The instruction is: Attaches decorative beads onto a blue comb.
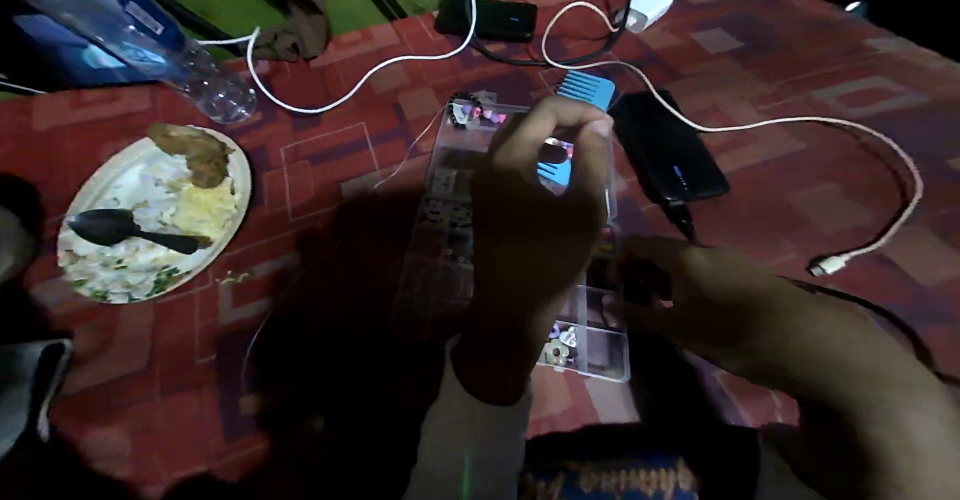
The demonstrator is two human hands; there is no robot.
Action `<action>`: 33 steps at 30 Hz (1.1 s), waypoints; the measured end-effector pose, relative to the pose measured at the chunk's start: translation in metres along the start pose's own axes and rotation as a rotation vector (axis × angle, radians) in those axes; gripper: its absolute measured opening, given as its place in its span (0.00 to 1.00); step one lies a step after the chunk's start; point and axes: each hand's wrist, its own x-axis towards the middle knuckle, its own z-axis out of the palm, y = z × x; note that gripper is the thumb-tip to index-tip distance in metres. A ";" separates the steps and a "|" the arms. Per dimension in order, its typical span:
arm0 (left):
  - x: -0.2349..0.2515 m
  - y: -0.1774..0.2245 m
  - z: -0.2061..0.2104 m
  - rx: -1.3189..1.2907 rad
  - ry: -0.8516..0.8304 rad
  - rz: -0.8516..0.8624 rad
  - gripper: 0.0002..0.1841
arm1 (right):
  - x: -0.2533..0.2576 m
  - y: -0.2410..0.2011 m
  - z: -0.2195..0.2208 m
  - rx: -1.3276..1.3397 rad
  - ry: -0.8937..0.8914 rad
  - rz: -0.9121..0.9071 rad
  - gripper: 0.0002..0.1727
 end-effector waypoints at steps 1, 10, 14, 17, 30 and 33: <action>0.000 0.000 0.000 -0.008 -0.005 0.000 0.08 | 0.003 -0.002 0.001 -0.011 -0.016 0.042 0.21; 0.004 -0.003 0.002 -0.033 -0.028 -0.040 0.07 | 0.009 -0.003 0.005 -0.055 -0.061 0.079 0.15; 0.004 -0.004 0.004 -0.043 -0.011 -0.035 0.07 | 0.005 -0.001 0.005 -0.052 -0.009 0.049 0.14; 0.004 -0.004 0.004 -0.039 -0.012 -0.037 0.07 | 0.003 0.001 0.005 -0.059 0.033 0.018 0.11; 0.004 0.001 0.003 0.015 -0.044 -0.056 0.07 | 0.007 -0.003 0.006 -0.053 -0.031 0.097 0.15; 0.004 -0.001 0.005 0.003 -0.026 -0.044 0.07 | 0.009 -0.005 0.006 -0.071 -0.081 0.136 0.15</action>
